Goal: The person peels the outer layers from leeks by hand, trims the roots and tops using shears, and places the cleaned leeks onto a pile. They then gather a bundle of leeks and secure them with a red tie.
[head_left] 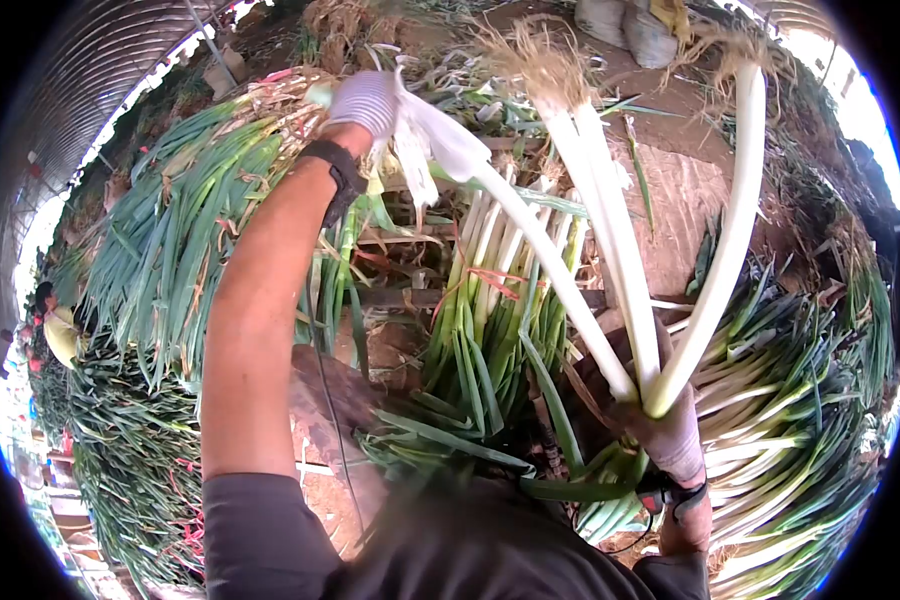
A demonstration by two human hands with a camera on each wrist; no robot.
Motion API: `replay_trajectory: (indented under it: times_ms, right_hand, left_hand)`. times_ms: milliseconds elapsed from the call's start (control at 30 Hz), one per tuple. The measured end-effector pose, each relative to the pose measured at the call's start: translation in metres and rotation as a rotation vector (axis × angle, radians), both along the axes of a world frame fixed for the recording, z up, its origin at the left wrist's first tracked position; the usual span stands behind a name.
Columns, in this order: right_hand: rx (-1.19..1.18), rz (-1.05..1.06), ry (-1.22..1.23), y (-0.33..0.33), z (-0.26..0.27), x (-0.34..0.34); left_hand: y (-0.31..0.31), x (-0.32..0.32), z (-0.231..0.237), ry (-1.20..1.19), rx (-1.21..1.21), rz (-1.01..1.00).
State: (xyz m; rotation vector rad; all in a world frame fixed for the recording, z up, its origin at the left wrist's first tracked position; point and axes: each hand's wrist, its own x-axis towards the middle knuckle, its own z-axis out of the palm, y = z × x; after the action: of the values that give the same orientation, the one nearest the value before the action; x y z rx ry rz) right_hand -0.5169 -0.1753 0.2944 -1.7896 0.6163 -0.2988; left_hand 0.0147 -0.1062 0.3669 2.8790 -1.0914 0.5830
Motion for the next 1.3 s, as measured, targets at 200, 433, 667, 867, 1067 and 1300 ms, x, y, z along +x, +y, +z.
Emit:
replay_trajectory:
  times_ms: [200, 433, 667, 867, 1067, 1300]
  right_hand:
    - [0.171, -0.331, 0.058, -0.017, -0.048, -0.070]
    - [0.186, -0.307, -0.040, -0.064, -0.118, -0.038]
    - [0.203, -0.301, 0.055, -0.067, -0.140, -0.041]
    - [0.196, -0.356, 0.018, -0.068, -0.147, -0.037]
    - [0.177, -0.334, -0.059, -0.063, -0.127, -0.019]
    - [0.187, -0.312, 0.029, -0.068, -0.128, -0.024]
  left_hand:
    - [0.196, 0.122, 0.052, -0.059, -0.115, 0.213]
    - [0.133, -0.084, -0.109, 1.214, -0.138, -0.247]
    - [0.035, -0.049, -0.102, 0.955, 0.323, -0.488]
    - [-0.050, 0.089, 0.124, -0.094, -0.640, -0.181]
    - [-0.016, -0.017, -0.071, 0.485, -0.154, -0.641]
    - [0.076, -0.162, -0.289, 1.652, -0.293, -0.434]
